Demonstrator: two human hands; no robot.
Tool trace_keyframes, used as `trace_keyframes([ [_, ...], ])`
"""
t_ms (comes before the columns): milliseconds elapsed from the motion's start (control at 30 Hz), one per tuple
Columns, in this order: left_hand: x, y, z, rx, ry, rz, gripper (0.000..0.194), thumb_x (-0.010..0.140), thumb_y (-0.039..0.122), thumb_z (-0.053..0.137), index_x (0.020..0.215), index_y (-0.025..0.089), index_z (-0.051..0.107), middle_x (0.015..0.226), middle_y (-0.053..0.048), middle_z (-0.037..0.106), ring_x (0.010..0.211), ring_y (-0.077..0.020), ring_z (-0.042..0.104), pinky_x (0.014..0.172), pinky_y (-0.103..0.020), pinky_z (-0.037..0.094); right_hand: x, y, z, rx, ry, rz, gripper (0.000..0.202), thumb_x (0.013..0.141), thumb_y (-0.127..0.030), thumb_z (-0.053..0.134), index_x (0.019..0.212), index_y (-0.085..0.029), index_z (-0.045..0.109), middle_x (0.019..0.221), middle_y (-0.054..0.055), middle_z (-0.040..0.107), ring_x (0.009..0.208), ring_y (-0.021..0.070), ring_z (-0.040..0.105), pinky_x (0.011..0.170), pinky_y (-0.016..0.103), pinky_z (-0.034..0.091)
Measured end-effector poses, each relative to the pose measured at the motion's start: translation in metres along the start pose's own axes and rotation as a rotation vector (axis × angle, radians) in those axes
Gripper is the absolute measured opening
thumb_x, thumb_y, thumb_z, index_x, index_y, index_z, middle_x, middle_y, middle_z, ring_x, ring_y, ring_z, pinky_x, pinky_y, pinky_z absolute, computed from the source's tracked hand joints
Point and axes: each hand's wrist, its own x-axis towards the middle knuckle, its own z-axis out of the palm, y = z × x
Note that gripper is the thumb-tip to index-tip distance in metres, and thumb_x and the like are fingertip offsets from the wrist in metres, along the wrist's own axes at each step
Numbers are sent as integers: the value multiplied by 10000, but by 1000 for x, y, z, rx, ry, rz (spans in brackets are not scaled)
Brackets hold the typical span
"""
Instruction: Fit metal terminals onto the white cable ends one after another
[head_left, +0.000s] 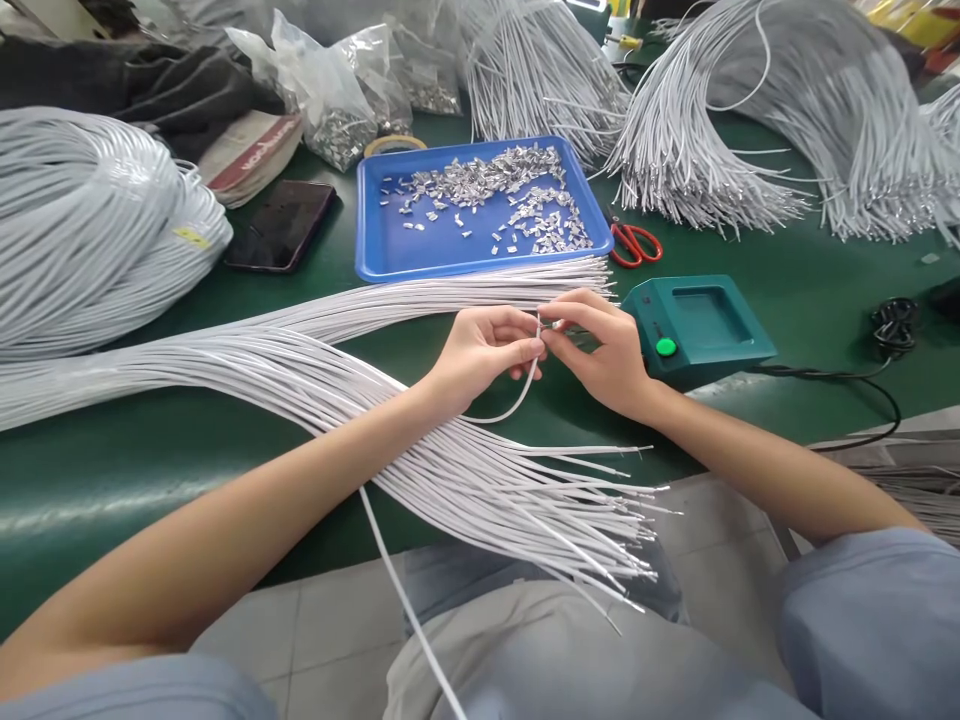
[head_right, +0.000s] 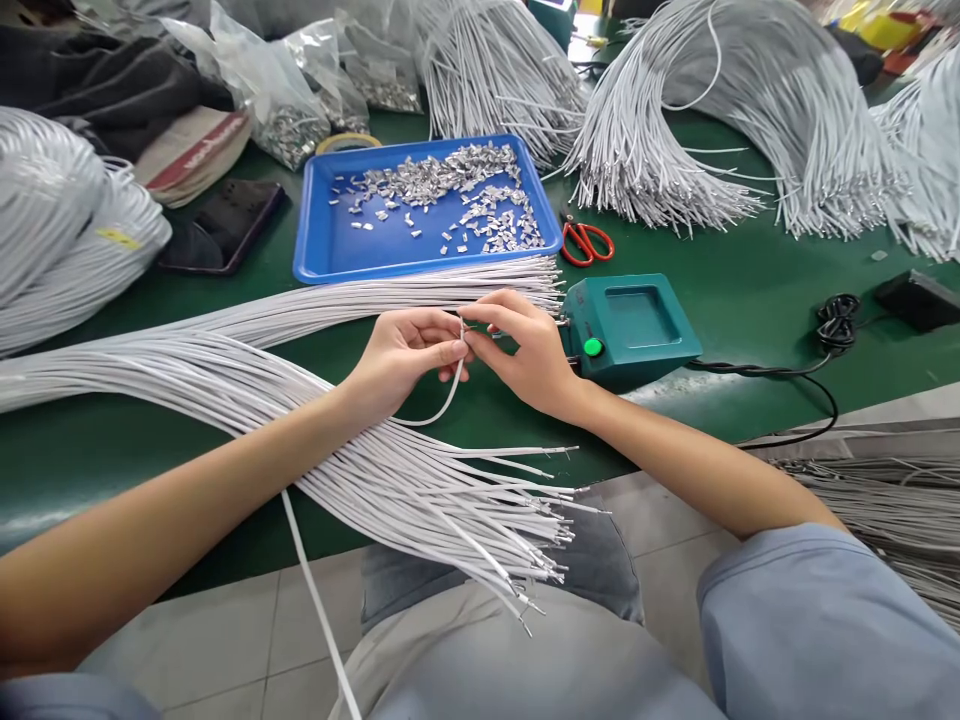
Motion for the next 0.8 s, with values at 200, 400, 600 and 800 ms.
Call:
trace_keyframes([
  [200, -1, 1, 0, 38, 7, -8, 297, 633, 312, 833, 791, 119, 673, 612, -5, 664, 516, -119, 651, 463, -183, 450, -1, -4, 0, -60, 23, 64, 60, 861, -219, 607, 838, -225, 661, 842, 14, 703, 777, 145, 650, 714, 307, 565],
  [400, -1, 1, 1, 65, 2, 15, 273, 637, 300, 819, 780, 126, 665, 642, -3, 669, 514, -118, 651, 460, -187, 454, -1, -3, -1, 14, -12, 86, 205, 858, -217, 586, 1051, -222, 657, 940, 34, 700, 856, 153, 662, 722, 301, 585],
  [600, -1, 3, 3, 54, 14, 22, 229, 633, 246, 800, 748, 129, 639, 587, 15, 639, 496, -114, 639, 453, -187, 447, 0, -3, -1, 8, 1, 11, 135, 874, -193, 583, 953, -220, 688, 884, 32, 693, 844, 150, 653, 697, 287, 573],
  [800, -2, 4, 4, 72, 22, 9, 272, 623, 289, 822, 749, 127, 643, 599, 5, 646, 501, -114, 636, 458, -191, 456, -2, -4, 1, 0, 59, 13, 71, 852, -210, 623, 851, -231, 690, 820, 12, 693, 767, 138, 646, 633, 275, 558],
])
